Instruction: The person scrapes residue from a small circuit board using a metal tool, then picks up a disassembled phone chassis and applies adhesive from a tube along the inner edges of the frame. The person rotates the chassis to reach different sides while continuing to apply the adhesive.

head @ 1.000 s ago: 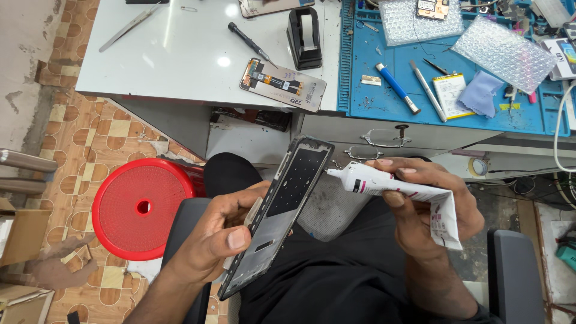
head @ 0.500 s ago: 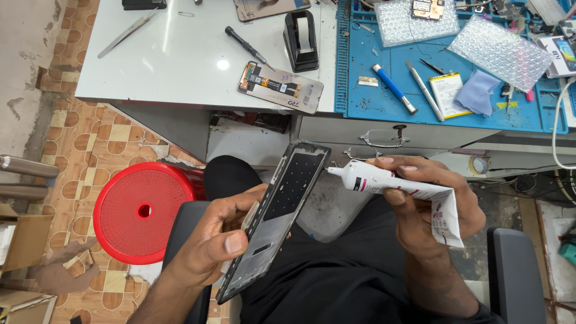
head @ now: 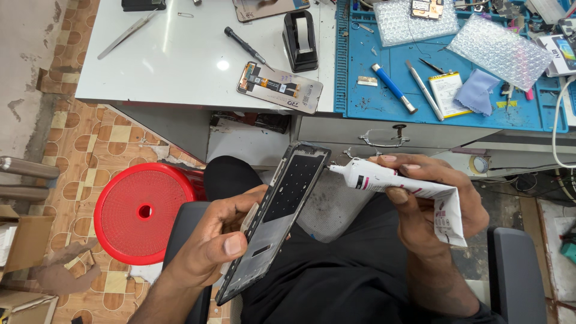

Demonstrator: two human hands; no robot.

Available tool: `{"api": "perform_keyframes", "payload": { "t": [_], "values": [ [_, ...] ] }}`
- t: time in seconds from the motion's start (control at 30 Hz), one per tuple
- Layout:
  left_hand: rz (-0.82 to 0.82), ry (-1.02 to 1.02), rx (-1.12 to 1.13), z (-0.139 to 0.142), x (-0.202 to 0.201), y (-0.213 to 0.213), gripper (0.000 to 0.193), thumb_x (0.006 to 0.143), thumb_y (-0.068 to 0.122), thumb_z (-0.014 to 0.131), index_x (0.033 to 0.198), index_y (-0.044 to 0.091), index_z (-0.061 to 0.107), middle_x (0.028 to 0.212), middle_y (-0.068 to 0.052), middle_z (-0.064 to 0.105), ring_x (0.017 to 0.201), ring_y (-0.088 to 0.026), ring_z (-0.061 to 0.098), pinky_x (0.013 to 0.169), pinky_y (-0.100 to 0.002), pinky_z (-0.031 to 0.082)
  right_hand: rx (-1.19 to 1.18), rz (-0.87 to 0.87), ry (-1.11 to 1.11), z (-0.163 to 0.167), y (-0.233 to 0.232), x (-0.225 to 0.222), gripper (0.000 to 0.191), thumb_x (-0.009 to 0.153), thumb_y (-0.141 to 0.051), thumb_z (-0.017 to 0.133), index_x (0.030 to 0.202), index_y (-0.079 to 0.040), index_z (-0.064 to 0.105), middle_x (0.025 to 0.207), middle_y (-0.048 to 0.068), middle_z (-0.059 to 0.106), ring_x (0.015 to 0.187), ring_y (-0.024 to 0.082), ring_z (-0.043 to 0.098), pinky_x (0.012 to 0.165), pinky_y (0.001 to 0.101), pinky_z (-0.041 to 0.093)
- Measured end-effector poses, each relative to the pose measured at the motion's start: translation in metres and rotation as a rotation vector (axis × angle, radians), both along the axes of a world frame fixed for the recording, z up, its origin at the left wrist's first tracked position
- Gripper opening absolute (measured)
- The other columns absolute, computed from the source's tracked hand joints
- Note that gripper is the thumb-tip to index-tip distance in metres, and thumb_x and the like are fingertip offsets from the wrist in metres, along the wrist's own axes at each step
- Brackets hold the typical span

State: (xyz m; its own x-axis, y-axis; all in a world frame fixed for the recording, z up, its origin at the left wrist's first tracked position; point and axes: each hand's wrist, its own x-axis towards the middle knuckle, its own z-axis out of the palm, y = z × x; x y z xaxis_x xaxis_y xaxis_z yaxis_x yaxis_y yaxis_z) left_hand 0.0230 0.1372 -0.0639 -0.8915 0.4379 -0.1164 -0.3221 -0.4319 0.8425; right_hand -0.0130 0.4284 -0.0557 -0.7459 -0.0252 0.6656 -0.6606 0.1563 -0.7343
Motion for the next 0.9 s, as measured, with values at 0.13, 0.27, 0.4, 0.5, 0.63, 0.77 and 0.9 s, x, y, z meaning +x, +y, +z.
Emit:
{"api": "perform_keyframes", "payload": {
  "t": [0.13, 0.27, 0.4, 0.5, 0.63, 0.77, 0.9],
  "values": [
    [0.0, 0.004, 0.007, 0.0, 0.0, -0.001, 0.104, 0.072, 0.067, 0.083, 0.125, -0.02, 0.063, 0.115, -0.019, 0.063, 0.096, -0.023, 0.07, 0.082, -0.033, 0.059, -0.038, 0.014, -0.019, 0.003, -0.002, 0.0, 0.026, 0.106, -0.008, 0.074, 0.123, 0.001, 0.057, 0.113, 0.025, 0.072, 0.112, 0.029, 0.075, 0.097, 0.0406, 0.067],
    [-0.008, 0.01, 0.009, 0.0, -0.001, -0.001, 0.103, 0.073, 0.067, 0.082, 0.126, -0.02, 0.065, 0.113, -0.022, 0.064, 0.094, -0.024, 0.069, 0.08, -0.033, 0.059, -0.026, 0.012, -0.007, 0.003, 0.0, -0.001, 0.025, 0.106, -0.008, 0.073, 0.124, 0.001, 0.058, 0.113, 0.025, 0.072, 0.112, 0.03, 0.075, 0.098, 0.0405, 0.067],
    [-0.018, 0.012, -0.004, 0.0, -0.001, -0.001, 0.104, 0.072, 0.068, 0.081, 0.126, -0.019, 0.065, 0.113, -0.022, 0.063, 0.096, -0.024, 0.068, 0.081, -0.033, 0.058, -0.009, 0.008, -0.008, 0.002, 0.002, -0.002, 0.024, 0.108, -0.007, 0.072, 0.123, 0.001, 0.057, 0.114, 0.026, 0.072, 0.113, 0.03, 0.075, 0.098, 0.0402, 0.067],
    [-0.012, 0.014, -0.007, 0.002, -0.001, -0.001, 0.104, 0.072, 0.069, 0.082, 0.124, -0.019, 0.065, 0.115, -0.02, 0.06, 0.098, -0.024, 0.067, 0.082, -0.033, 0.057, -0.006, 0.006, -0.002, 0.002, 0.002, -0.002, 0.024, 0.108, -0.007, 0.072, 0.123, 0.001, 0.056, 0.114, 0.026, 0.072, 0.114, 0.03, 0.075, 0.098, 0.0404, 0.067],
    [-0.011, 0.014, -0.009, 0.003, -0.002, 0.0, 0.103, 0.071, 0.069, 0.082, 0.121, -0.019, 0.066, 0.116, -0.019, 0.06, 0.097, -0.023, 0.067, 0.082, -0.033, 0.057, -0.007, -0.01, -0.013, 0.004, 0.001, -0.001, 0.025, 0.109, -0.009, 0.072, 0.124, 0.002, 0.055, 0.115, 0.026, 0.072, 0.114, 0.03, 0.075, 0.098, 0.0387, 0.067],
    [-0.01, 0.011, -0.009, 0.003, -0.002, 0.0, 0.104, 0.071, 0.069, 0.082, 0.121, -0.02, 0.067, 0.116, -0.02, 0.06, 0.097, -0.024, 0.067, 0.082, -0.033, 0.057, -0.012, -0.041, -0.026, 0.007, -0.001, 0.0, 0.027, 0.107, -0.012, 0.072, 0.123, 0.002, 0.055, 0.114, 0.025, 0.071, 0.112, 0.028, 0.074, 0.098, 0.0388, 0.066],
    [-0.044, -0.04, 0.028, -0.003, -0.002, -0.003, 0.104, 0.069, 0.069, 0.083, 0.12, -0.02, 0.066, 0.107, -0.02, 0.066, 0.087, -0.022, 0.069, 0.075, -0.031, 0.058, -0.104, -0.041, -0.02, 0.0, -0.004, -0.011, 0.025, 0.108, -0.011, 0.072, 0.123, 0.002, 0.057, 0.114, 0.022, 0.071, 0.112, 0.027, 0.074, 0.101, 0.0393, 0.065]
  ]
}}
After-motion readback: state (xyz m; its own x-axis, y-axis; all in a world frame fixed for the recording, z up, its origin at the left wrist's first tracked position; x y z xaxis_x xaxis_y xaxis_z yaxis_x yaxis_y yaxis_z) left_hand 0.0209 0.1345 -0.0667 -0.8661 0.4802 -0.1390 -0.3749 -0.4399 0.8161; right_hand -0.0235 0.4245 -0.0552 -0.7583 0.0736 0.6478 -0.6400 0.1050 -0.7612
